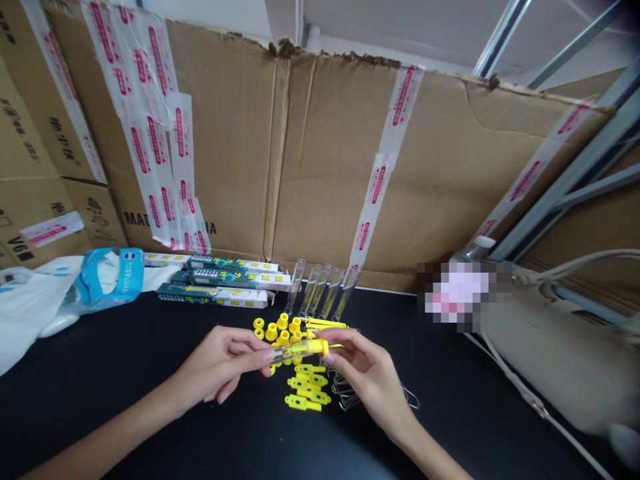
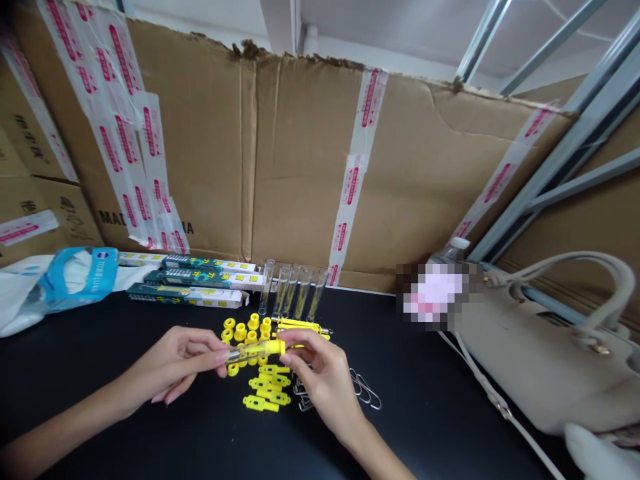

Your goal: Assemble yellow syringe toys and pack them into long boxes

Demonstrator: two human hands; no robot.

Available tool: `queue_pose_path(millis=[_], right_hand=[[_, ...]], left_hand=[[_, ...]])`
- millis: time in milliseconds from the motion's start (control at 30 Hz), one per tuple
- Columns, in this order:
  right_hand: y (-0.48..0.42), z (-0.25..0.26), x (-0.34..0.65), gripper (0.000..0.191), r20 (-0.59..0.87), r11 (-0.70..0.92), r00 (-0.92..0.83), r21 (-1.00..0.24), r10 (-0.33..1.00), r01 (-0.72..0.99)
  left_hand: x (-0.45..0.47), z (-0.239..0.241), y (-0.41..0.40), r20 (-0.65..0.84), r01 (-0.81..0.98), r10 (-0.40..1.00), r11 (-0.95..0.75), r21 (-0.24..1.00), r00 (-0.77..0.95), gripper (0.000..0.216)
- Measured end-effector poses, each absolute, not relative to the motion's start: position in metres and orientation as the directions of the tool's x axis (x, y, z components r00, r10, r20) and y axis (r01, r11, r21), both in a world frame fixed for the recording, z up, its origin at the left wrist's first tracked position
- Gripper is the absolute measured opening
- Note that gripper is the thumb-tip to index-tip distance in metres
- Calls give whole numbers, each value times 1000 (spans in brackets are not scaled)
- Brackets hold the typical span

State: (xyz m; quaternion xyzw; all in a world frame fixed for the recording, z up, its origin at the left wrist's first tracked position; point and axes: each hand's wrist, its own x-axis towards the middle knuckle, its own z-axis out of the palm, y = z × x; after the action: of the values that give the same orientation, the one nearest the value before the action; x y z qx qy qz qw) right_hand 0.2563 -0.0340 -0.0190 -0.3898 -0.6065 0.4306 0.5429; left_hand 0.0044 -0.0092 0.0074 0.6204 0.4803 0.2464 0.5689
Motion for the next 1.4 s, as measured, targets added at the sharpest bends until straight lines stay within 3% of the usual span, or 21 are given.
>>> queue_pose_path(millis=[333,533,933,1400], right_hand=[[-33,-16,258,9,332,326,-127,-943,935,-62],[-31,-16,257,26,224,206,-123,-968,967,-144],[-32,-22,257,27,180,193,-130,-976,975,103],[-34,-19,260,26,250,290,-206,-936,946,197]], left_hand=[[4,8,-10,-252,311,864,119,943,435,47],[5,5,-10,-240,353,878,88,932,414,47],[10,3,-14,-240,370,885,85,925,398,43],[5,9,-11,-259,368,869,97,925,421,50]])
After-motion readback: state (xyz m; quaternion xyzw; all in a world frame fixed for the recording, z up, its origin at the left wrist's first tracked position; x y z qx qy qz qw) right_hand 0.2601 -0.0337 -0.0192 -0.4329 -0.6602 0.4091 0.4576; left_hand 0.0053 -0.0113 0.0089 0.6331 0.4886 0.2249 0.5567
